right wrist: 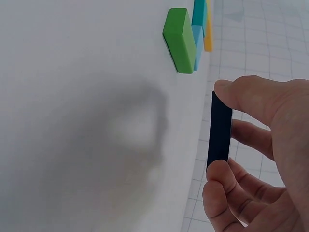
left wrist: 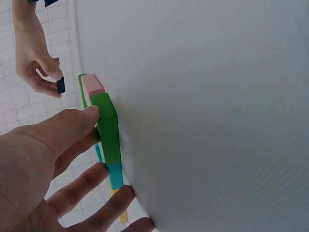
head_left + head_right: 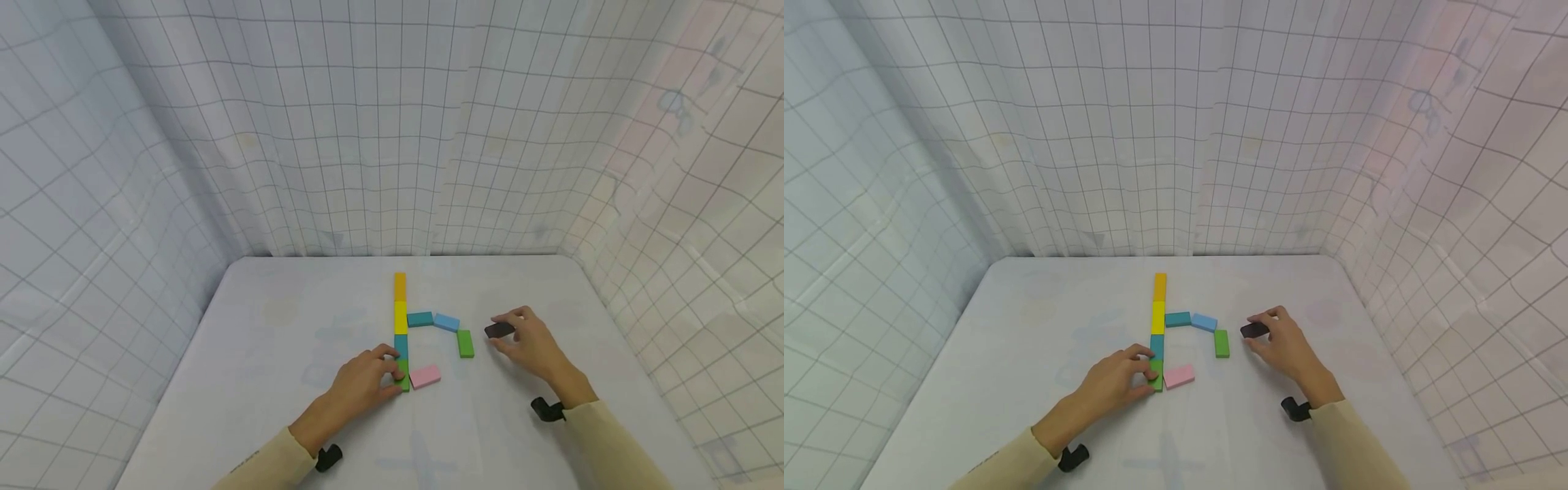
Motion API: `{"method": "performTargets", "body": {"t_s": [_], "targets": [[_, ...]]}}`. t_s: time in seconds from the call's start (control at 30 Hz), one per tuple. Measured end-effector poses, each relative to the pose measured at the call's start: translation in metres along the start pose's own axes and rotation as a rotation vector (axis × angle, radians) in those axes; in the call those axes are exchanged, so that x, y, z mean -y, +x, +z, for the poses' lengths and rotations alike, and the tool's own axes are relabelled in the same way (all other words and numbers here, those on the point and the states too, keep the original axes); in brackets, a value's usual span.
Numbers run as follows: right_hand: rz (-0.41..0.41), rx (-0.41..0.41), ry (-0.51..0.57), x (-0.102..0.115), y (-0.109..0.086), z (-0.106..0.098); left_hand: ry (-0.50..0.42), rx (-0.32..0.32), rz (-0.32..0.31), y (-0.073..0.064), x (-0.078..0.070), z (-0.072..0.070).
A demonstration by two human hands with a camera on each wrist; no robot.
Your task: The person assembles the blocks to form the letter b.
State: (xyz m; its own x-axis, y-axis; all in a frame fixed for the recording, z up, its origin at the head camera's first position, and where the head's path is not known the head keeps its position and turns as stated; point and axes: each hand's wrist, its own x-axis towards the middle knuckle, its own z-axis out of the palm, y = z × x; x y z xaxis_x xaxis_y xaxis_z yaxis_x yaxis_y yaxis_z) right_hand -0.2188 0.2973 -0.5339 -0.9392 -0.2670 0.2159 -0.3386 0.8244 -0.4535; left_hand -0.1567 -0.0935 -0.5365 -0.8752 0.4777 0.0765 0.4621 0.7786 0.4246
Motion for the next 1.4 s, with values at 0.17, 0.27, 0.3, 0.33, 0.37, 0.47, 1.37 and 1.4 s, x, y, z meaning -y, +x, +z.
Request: {"method": "performTargets", "body": {"t_s": [0.17,0.27,0.3,0.33,0.37,0.47,1.37,1.4], "targets": [[-0.007,0.013,0.003,0.006,-0.001,0.002,-0.009,0.01,-0.008,0.001,-0.001,-0.001],[-0.007,0.023,0.007,0.01,-0.002,0.002,-0.01,0.011,-0.009,0.001,-0.001,-0.001],[-0.005,0.027,0.008,0.011,-0.002,0.002,-0.008,0.01,-0.008,0.001,-0.001,-0.001],[-0.002,0.031,0.009,0.012,-0.002,0.003,-0.007,0.009,-0.007,0.001,-0.001,-0.001],[0.0,0.034,0.008,0.013,-0.003,0.003,-0.004,0.008,-0.006,0.001,0.0,0.0],[0.005,0.044,0.008,0.016,-0.003,0.004,0.002,0.007,-0.003,0.001,0.0,0.0],[-0.022,0.079,0.027,0.039,-0.01,0.014,0.004,-0.015,0.012,-0.001,0.002,0.002],[-0.02,0.083,0.03,0.04,-0.01,0.015,0.003,-0.015,0.012,-0.001,0.002,0.002]]}}
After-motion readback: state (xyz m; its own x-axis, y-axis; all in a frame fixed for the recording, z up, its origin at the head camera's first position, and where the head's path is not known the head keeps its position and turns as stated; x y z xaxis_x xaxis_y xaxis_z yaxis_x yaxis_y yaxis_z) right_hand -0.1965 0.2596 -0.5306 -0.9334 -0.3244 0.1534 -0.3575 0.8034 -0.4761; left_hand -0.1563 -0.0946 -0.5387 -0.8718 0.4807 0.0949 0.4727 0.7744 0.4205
